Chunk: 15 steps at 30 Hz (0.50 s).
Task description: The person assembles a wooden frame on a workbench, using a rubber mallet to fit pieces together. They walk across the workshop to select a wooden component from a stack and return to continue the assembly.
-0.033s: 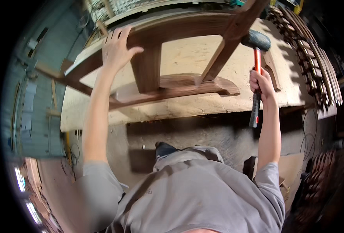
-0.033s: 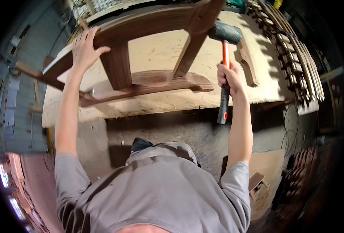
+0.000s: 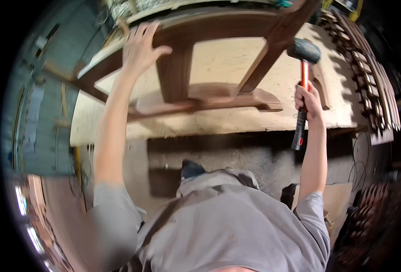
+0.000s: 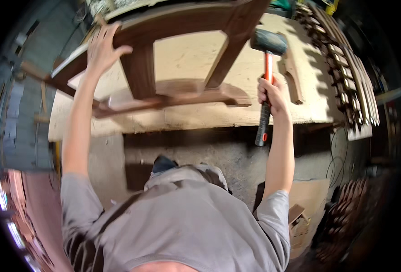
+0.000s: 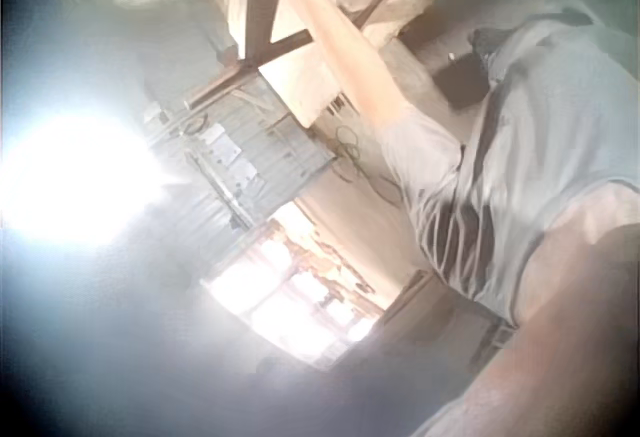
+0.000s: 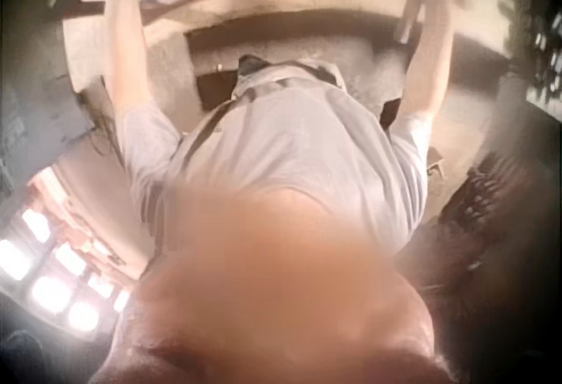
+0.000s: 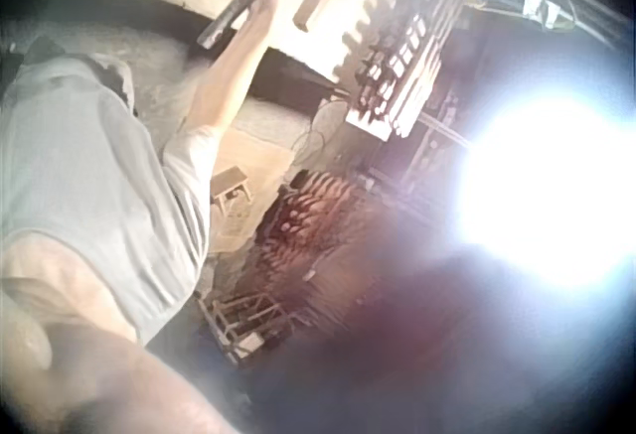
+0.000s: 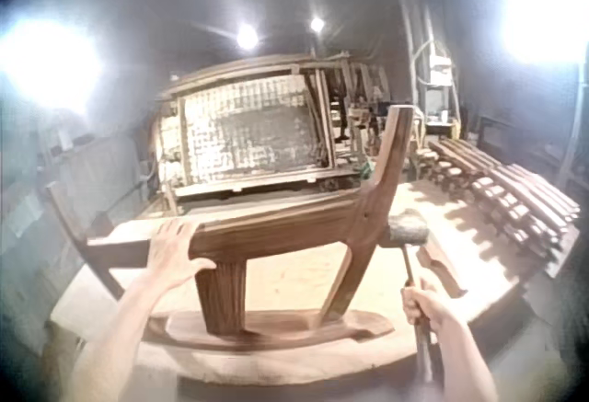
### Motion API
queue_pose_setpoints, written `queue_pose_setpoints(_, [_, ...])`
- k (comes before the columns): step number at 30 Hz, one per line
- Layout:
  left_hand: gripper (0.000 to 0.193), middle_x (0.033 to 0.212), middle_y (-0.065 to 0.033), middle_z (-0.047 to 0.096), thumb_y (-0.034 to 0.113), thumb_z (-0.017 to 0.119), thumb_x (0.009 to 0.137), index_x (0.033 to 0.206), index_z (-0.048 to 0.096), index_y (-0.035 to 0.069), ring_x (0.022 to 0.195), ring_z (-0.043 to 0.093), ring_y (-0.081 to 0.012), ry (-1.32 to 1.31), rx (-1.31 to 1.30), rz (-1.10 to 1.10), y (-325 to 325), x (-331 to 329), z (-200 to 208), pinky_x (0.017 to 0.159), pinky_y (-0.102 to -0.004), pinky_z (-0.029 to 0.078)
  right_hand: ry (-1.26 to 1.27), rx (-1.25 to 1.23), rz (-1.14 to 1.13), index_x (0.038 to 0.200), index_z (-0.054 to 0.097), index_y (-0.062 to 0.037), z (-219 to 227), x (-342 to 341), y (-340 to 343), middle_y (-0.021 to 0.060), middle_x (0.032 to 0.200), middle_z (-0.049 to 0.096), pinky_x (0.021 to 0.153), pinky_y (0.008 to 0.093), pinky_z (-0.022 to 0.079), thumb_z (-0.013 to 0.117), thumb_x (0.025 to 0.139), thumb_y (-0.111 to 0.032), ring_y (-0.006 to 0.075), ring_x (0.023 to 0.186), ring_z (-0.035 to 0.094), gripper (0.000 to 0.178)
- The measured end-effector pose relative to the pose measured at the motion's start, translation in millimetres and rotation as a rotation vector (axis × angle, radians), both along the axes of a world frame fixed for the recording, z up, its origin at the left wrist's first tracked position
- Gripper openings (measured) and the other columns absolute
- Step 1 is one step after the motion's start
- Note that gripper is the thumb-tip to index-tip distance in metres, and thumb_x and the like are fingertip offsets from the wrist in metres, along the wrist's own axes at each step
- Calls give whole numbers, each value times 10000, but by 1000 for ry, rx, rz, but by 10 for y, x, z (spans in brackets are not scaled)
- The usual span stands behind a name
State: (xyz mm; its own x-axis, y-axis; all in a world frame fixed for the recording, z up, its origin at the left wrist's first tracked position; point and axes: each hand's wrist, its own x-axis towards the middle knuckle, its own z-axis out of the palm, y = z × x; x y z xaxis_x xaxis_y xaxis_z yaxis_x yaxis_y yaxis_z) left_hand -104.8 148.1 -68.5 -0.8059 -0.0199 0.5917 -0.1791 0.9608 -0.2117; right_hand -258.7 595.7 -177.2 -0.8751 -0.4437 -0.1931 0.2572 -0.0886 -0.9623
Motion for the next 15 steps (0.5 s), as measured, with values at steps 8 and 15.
queue_pose_setpoints(8, [875, 1310, -155, 533, 456, 820, 623, 1344, 474, 101, 1261, 464, -334, -47, 105, -30, -337, -438, 144, 1059, -474, 338, 268, 1039, -117, 889, 584, 13, -1752, -570, 557, 130, 661, 619, 467, 390, 475, 679, 812, -219, 228, 521, 607, 263])
queue_pose_setpoints(15, [858, 1290, -173, 560, 496, 806, 618, 1307, 499, 86, 1220, 507, -336, -197, 217, -42, -610, -1486, 92, 1026, -450, 396, 982, 1412, -202, 1189, 591, -63, -1588, -493, 450, 231, 1239, 557, 903, 464, 474, 807, 736, -312, 374, 1126, 551, 560])
